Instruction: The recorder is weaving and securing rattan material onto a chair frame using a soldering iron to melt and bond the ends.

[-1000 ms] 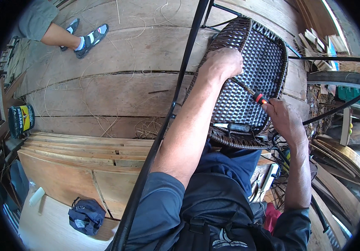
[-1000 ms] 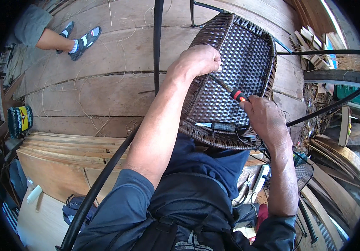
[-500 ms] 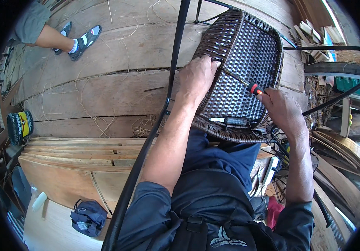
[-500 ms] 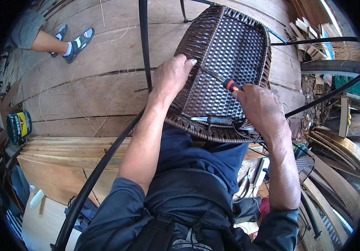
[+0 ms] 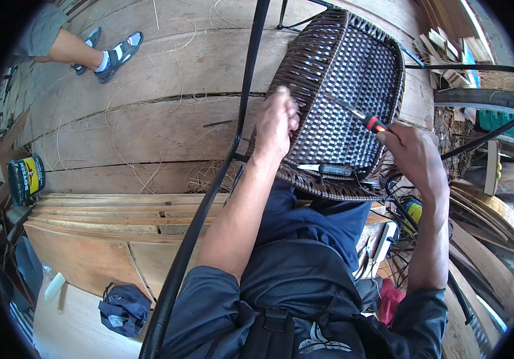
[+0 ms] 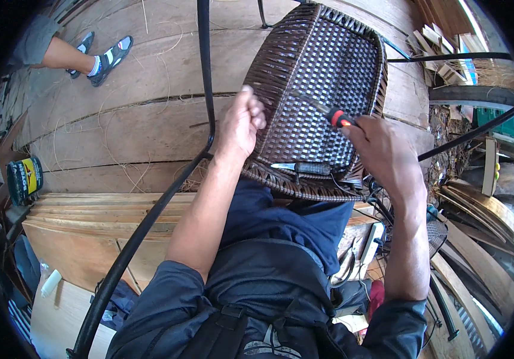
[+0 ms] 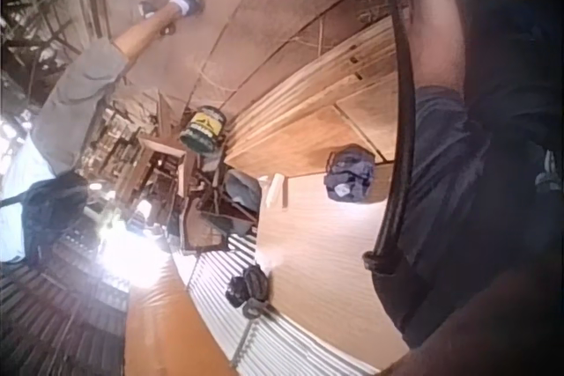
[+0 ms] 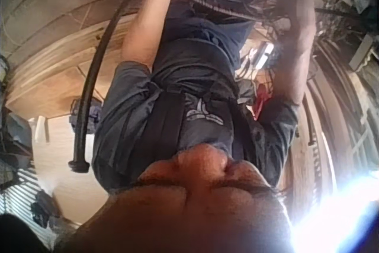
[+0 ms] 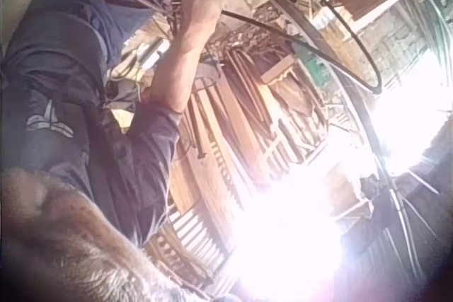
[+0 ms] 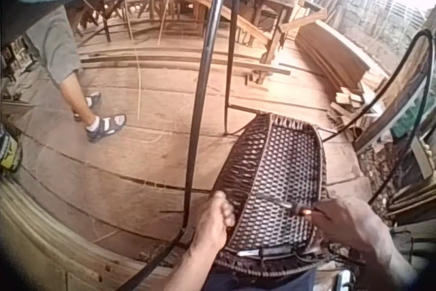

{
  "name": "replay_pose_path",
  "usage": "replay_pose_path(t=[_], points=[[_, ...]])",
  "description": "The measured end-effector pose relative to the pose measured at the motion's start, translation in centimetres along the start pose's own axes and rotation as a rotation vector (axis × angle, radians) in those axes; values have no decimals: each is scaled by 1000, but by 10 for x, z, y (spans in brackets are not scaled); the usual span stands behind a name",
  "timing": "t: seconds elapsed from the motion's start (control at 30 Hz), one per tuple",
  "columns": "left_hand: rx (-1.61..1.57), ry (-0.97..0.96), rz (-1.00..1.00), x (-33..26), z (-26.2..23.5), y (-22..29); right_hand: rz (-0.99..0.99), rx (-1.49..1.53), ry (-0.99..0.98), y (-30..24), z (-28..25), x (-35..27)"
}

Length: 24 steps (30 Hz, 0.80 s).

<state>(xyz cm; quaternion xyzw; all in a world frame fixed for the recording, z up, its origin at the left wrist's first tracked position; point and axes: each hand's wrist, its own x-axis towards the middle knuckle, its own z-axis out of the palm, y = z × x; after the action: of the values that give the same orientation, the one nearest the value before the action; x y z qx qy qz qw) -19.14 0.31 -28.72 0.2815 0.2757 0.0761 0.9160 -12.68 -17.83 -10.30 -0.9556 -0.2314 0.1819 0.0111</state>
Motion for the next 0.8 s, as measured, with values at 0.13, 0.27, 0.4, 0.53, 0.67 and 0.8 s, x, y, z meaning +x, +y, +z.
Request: replay_pose_path(t=[0.13, 0.27, 0.4, 0.53, 0.67, 0.8], points=[[-39, 228, 117, -11, -2, -5, 113, 67, -42, 0, -10, -11], [798, 228, 544, -12, 9, -25, 61, 61, -34, -1, 7, -6], [1020, 170, 607, -13, 4, -36, -16, -4, -30, 3, 18, 9], [1140, 102, 680, -16, 3, -37, -36, 44, -23, 9, 21, 10], [1366, 13, 717, -11, 10, -26, -33, 58, 12, 9, 17, 9], [1619, -110, 752, 0, 9, -22, -5, 125, -58, 18, 13, 1]])
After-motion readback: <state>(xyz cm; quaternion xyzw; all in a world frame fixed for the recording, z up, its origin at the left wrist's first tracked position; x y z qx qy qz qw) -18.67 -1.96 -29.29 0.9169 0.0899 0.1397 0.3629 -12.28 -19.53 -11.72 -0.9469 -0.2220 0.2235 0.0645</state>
